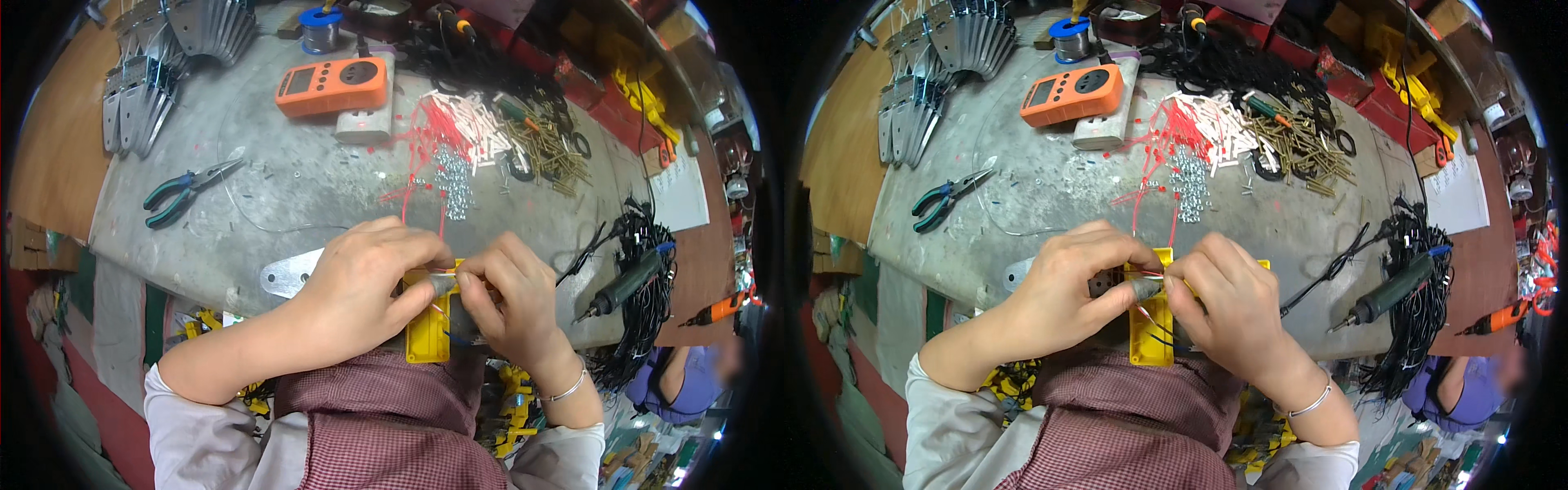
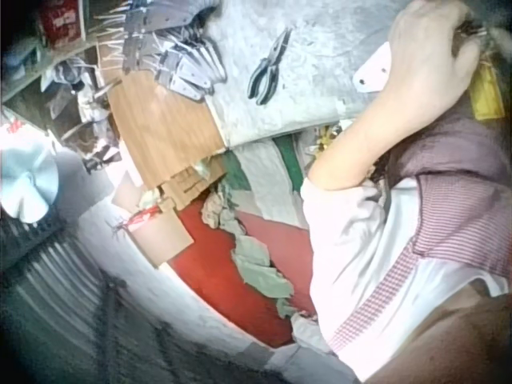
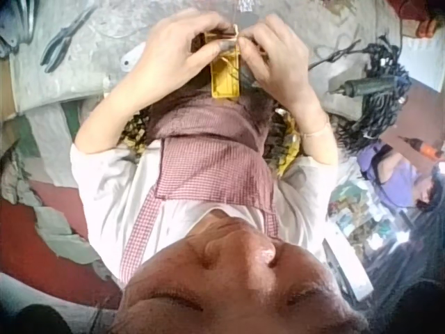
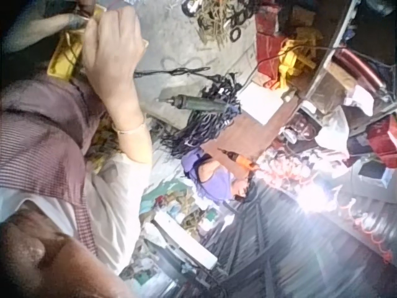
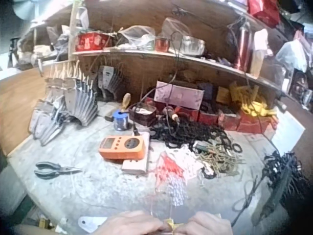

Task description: The person connects wires inside a plastic tool housing using a soldering iron, fits the metal blade assembly to the casing, and drives screws into the tool with a power screwdriver before sorting metal parts.

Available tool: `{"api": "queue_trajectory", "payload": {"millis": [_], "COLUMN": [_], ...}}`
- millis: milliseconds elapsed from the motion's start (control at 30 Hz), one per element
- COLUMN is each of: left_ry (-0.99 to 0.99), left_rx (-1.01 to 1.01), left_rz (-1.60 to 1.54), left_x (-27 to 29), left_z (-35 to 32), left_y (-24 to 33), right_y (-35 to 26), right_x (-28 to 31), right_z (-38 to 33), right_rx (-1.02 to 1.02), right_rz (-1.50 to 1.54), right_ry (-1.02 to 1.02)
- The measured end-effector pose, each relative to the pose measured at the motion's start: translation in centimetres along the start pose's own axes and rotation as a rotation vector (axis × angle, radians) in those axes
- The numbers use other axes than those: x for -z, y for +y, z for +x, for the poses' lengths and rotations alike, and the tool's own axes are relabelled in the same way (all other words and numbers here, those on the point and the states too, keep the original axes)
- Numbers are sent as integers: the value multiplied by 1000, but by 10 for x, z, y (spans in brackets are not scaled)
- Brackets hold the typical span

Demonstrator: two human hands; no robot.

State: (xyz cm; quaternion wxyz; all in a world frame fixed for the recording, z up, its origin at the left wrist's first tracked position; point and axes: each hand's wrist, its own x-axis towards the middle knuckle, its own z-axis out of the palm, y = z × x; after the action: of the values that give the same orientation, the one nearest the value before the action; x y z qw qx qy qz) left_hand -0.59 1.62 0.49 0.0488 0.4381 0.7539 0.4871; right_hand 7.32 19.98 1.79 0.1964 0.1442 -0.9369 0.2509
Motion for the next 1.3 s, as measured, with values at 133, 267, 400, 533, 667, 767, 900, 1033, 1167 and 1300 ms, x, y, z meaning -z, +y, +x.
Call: {"api": "queue_trajectory", "payload": {"millis": [133, 267, 400, 533, 667, 767, 900, 1033, 1167, 1300], "left_ry": [-1, 49, 25, 25, 2, 22, -5, 0, 9, 36], "left_rx": [-112, -168, -117, -118, -106, -140, -126, -111, -120, -96], "left_rz": [89, 147, 102, 66, 49, 19, 35, 17, 20, 22], "left_x": [-2, -1, 0, -1, 0, -5, -3, -2, -1, -3], "left_z": [0, -1, -4, -4, -6, -7, -5, -4, -6, -7], "left_y": [-3, -2, -3, -2, -2, -4, -4, -4, -2, -5], "right_y": [1, -2, -24, -32, -27, -21, -20, -21, -22, -17], "right_x": [-2, 8, 19, 2, 7, 0, -5, -6, -4, -5], "right_z": [3, -3, -26, -41, -54, -46, -35, -28, -23, -20], "right_rx": [-103, -229, 66, 121, 70, -448, -699, -684, -528, -498], "right_rz": [160, 191, 36, -230, 4, 448, 718, 760, 519, 514], "right_ry": [-95, -52, 39, 39, 160, 212, 44, 27, 4, -13]}}
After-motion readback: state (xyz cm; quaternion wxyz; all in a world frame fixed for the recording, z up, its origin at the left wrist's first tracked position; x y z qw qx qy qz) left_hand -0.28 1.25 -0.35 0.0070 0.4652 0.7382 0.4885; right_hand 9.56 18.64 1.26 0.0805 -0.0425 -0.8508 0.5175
